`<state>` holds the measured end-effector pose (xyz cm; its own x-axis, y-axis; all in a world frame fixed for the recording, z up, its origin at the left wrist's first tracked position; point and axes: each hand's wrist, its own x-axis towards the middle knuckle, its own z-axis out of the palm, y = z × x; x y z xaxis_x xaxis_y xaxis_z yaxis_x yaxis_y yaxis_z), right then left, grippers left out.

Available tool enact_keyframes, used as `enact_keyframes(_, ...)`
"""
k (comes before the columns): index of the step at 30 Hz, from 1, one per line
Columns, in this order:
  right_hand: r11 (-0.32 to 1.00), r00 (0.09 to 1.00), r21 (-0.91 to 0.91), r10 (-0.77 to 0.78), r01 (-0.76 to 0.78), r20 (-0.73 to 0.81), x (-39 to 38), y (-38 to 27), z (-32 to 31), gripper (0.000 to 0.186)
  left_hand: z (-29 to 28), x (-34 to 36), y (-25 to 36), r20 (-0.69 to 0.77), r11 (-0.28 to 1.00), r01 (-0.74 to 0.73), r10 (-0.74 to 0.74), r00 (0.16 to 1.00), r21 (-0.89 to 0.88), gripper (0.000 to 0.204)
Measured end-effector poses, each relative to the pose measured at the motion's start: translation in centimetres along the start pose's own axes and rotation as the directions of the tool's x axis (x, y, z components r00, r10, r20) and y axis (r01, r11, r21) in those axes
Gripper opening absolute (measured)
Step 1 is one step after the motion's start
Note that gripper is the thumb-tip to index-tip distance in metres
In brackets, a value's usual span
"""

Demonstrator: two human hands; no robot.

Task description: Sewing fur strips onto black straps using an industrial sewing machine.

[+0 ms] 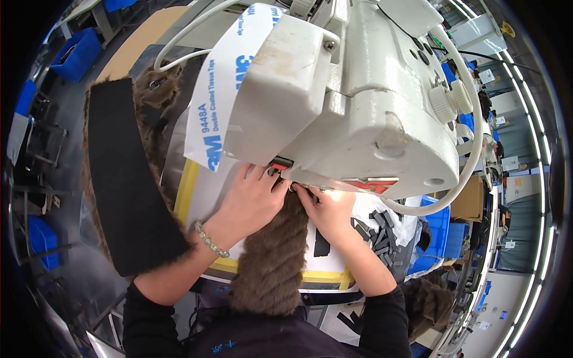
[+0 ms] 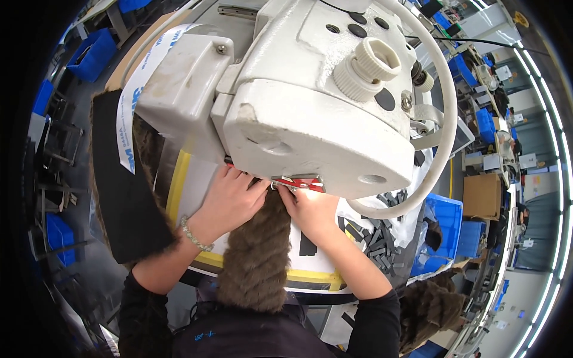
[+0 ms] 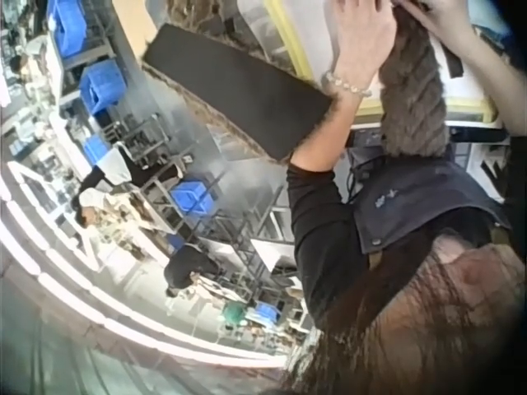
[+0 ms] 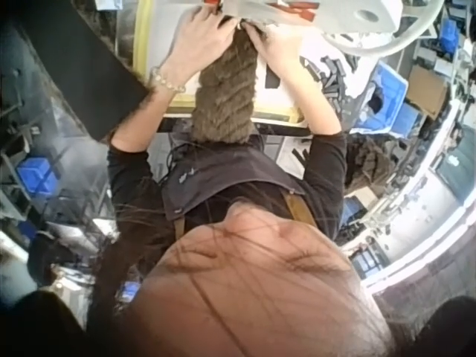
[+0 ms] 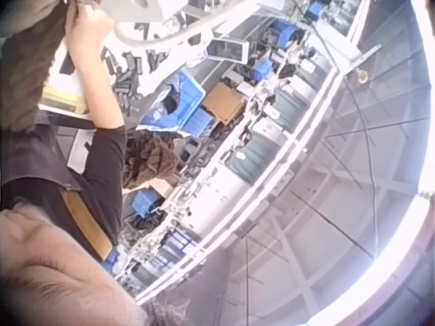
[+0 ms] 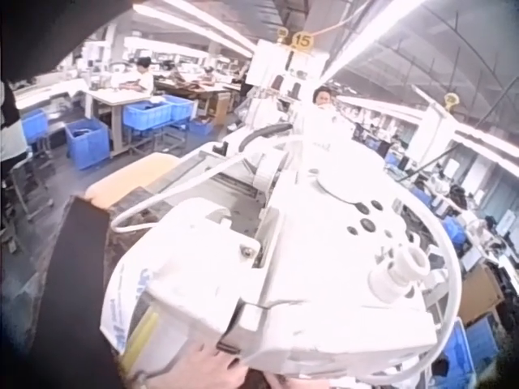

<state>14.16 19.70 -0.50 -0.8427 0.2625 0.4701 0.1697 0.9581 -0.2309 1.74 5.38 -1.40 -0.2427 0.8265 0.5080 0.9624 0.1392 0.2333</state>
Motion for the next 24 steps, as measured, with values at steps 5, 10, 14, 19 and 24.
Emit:
enact_keyframes(5, 1.000, 0.999, -0.008, -0.002, 0.002, -0.034, -0.1, 0.0, 0.1, 0.016, -0.1, -0.3, -0.1, 0.005, 0.997, -0.014, 0.015, 1.000, -0.079, 0.033)
enact_keyframes(10, 0.997, 0.999, 0.055, 0.047, -0.046, -0.022, 0.1, 0.8, 0.3, 0.018, -0.1, -0.2, 0.0, 0.030, 0.999, 0.000, 0.002, 1.000, -0.043, 0.033)
enact_keyframes(14, 0.986, 0.996, 0.143, -0.088, 0.090, -0.020, 0.4, 2.1, 0.1, 0.021, -0.2, 0.0, 0.2, 0.088, 0.999, -0.012, 0.008, 0.996, 0.044, 0.031)
enact_keyframes(19, 0.973, 0.986, 0.186, -0.151, 0.136, 0.070, 0.4, 3.3, 0.2, 0.022, -0.2, 0.1, 0.3, 0.082, 0.998, -0.019, 0.013, 0.997, 0.068, 0.032)
enact_keyframes(24, 0.964, 0.976, 0.151, -0.213, 0.219, -0.054, 0.3, 3.5, 0.6, 0.018, -0.2, -0.3, 0.3, 0.043, 0.998, -0.053, 0.054, 0.998, -0.033, 0.031)
